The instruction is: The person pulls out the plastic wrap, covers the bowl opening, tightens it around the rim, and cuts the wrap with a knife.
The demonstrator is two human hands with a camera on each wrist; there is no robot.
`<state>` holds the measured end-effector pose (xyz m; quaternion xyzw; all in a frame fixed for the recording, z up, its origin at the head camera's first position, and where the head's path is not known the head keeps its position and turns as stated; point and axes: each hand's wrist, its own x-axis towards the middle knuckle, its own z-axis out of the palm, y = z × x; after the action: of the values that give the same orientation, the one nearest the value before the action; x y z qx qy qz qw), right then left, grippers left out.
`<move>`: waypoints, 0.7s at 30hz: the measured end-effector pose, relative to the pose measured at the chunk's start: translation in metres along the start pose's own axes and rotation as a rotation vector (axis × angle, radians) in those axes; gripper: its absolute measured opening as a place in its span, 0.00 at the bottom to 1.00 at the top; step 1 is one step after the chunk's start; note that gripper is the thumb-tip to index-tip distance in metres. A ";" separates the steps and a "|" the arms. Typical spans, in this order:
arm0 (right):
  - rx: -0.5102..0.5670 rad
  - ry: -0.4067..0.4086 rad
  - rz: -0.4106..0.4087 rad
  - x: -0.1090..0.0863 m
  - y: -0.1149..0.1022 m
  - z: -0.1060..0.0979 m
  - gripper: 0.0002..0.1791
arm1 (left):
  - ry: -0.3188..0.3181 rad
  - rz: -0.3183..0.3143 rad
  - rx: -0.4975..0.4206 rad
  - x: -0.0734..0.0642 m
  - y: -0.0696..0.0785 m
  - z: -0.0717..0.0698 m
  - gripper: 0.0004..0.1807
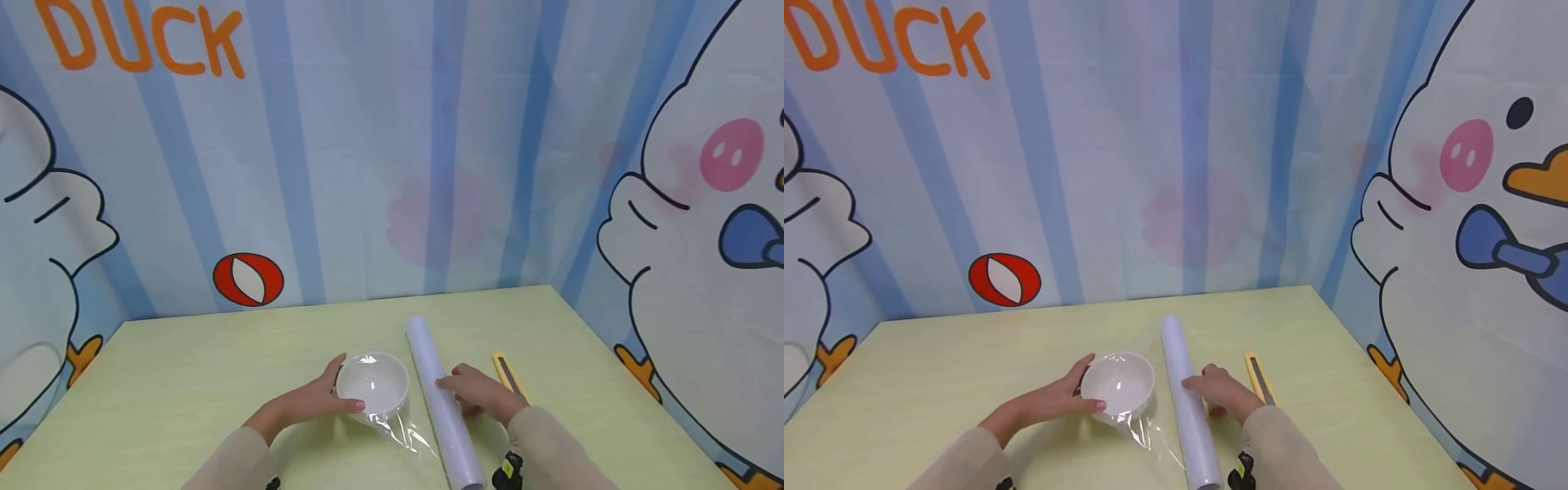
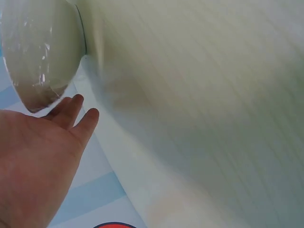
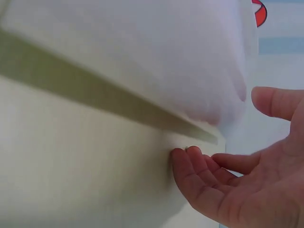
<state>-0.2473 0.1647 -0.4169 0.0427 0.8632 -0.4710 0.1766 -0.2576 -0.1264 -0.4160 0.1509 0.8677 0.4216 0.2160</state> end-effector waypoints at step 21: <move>0.050 0.042 0.046 0.014 -0.005 -0.003 0.14 | -0.112 0.156 -0.077 0.003 -0.015 -0.008 0.49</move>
<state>-0.2626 0.1630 -0.4162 0.0770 0.8536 -0.4870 0.1681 -0.2657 -0.1387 -0.4242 0.2331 0.8229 0.4612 0.2364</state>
